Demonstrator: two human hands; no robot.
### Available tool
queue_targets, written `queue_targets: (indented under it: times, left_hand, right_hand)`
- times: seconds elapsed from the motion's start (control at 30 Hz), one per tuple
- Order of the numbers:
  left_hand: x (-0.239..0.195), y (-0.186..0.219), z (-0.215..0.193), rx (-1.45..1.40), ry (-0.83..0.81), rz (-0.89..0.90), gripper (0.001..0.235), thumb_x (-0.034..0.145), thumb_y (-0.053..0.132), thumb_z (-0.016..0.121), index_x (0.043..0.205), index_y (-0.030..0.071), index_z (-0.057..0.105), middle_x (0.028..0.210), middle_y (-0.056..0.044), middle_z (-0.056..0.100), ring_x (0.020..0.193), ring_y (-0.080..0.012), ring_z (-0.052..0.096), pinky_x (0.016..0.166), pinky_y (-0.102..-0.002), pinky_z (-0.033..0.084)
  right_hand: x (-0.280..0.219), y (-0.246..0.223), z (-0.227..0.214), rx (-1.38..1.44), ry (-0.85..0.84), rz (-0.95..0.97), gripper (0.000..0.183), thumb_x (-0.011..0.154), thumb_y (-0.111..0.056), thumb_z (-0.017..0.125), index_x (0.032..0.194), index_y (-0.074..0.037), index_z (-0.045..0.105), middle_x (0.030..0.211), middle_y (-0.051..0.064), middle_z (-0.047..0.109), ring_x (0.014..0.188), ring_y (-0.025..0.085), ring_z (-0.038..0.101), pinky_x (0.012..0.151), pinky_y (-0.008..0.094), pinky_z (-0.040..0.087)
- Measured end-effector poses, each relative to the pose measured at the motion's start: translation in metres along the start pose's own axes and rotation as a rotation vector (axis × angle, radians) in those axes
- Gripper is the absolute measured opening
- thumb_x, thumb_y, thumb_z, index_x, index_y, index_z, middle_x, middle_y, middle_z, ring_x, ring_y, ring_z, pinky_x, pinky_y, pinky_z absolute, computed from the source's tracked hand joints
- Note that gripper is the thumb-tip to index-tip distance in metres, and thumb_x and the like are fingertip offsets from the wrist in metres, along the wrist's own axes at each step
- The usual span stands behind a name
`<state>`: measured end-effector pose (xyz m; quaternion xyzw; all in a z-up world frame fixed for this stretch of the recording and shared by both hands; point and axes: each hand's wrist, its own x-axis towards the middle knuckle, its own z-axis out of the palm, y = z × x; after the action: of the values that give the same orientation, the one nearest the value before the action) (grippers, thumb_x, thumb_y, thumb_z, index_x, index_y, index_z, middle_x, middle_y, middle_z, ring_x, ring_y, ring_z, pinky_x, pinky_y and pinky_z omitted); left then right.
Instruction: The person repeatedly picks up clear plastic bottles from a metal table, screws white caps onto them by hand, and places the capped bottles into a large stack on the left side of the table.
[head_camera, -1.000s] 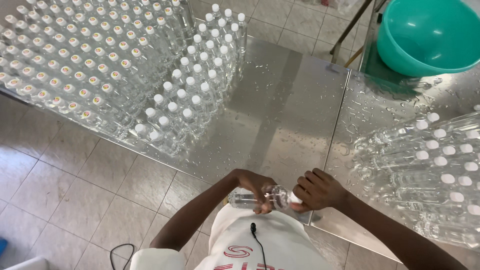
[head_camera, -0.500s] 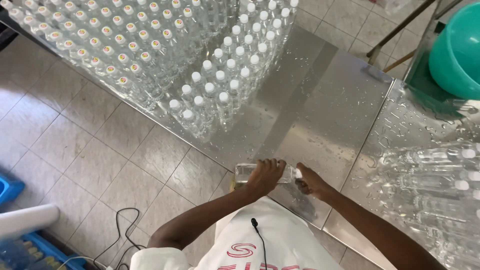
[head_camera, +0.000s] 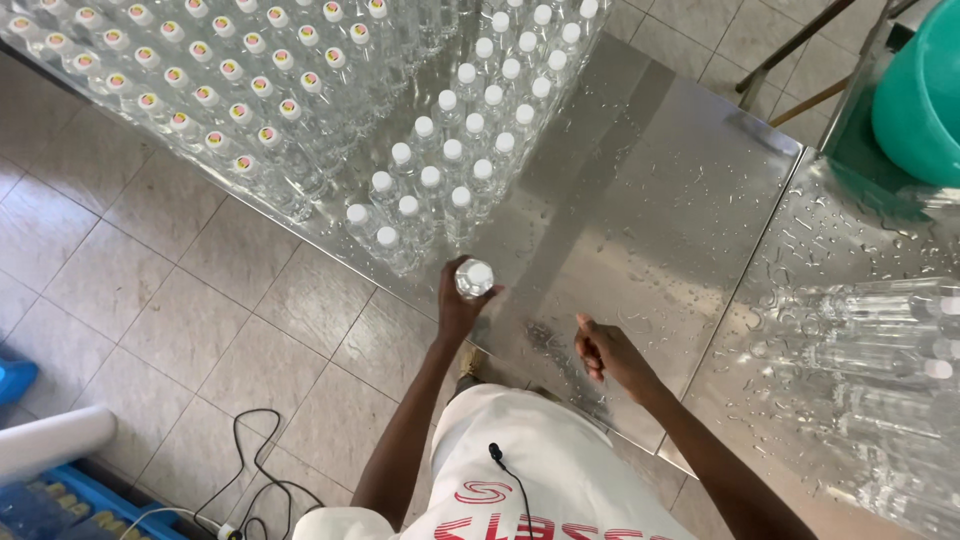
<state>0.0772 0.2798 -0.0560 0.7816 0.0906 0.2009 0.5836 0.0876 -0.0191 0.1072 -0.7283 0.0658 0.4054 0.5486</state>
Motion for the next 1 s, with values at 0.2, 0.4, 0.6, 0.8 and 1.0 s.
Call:
queue_targets:
  times: [0.2,0.4,0.6,0.8,1.0]
  left_hand:
    - [0.025,-0.014,-0.027,-0.080,0.117,-0.179,0.097,0.074,0.037,0.105,0.149,0.005,0.053,0.143,-0.020,0.059,0.143,-0.0412,0.056,0.128,-0.059,0.037]
    - [-0.005,-0.038,-0.018,0.159,0.111,-0.101,0.095,0.089,0.053,0.088,0.161,0.010,0.044,0.143,-0.019,0.053,0.138,-0.0441,0.055,0.119,-0.065,0.043]
    - [0.000,-0.004,-0.010,0.109,0.295,-0.448,0.078,0.095,0.025,0.091,0.158,0.010,0.048,0.139,-0.017,0.051,0.129,-0.0394,0.063,0.106,-0.047,0.060]
    - [0.022,-0.013,0.009,-0.367,0.629,-0.509,0.053,0.087,-0.016,0.082,0.126,0.011,0.058,0.098,0.003,0.043,0.090,-0.0107,0.062,0.087,-0.029,0.064]
    - [0.020,-0.024,0.000,-0.009,0.593,-0.457,0.027,0.091,0.005,0.089,0.110,0.015,0.073,0.108,-0.002,0.068,0.096,-0.0161,0.068,0.080,-0.029,0.064]
  right_hand:
    - [-0.011,0.025,0.000,-0.164,-0.008,0.001,0.039,0.108,-0.032,0.062,0.082,-0.004,0.070,0.061,0.012,0.057,0.057,0.023,0.065,0.055,0.035,0.054]
    - [-0.037,0.004,0.011,-0.224,0.033,-0.027,0.037,0.107,-0.036,0.065,0.087,-0.006,0.073,0.065,0.011,0.060,0.066,0.021,0.064,0.065,0.037,0.058]
    - [-0.050,0.009,0.017,-0.277,0.088,-0.055,0.034,0.109,-0.035,0.063,0.090,-0.008,0.073,0.066,0.010,0.065,0.068,0.019,0.064,0.069,0.038,0.056]
    - [-0.081,0.004,0.008,-0.523,0.056,-0.053,0.038,0.112,-0.034,0.055,0.114,-0.002,0.076,0.081,0.018,0.071,0.080,0.030,0.071,0.079,0.048,0.056]
    - [-0.202,-0.044,-0.036,-0.792,0.047,-0.148,0.049,0.106,-0.051,0.057,0.149,-0.027,0.062,0.147,-0.003,0.073,0.127,0.014,0.076,0.106,0.033,0.055]
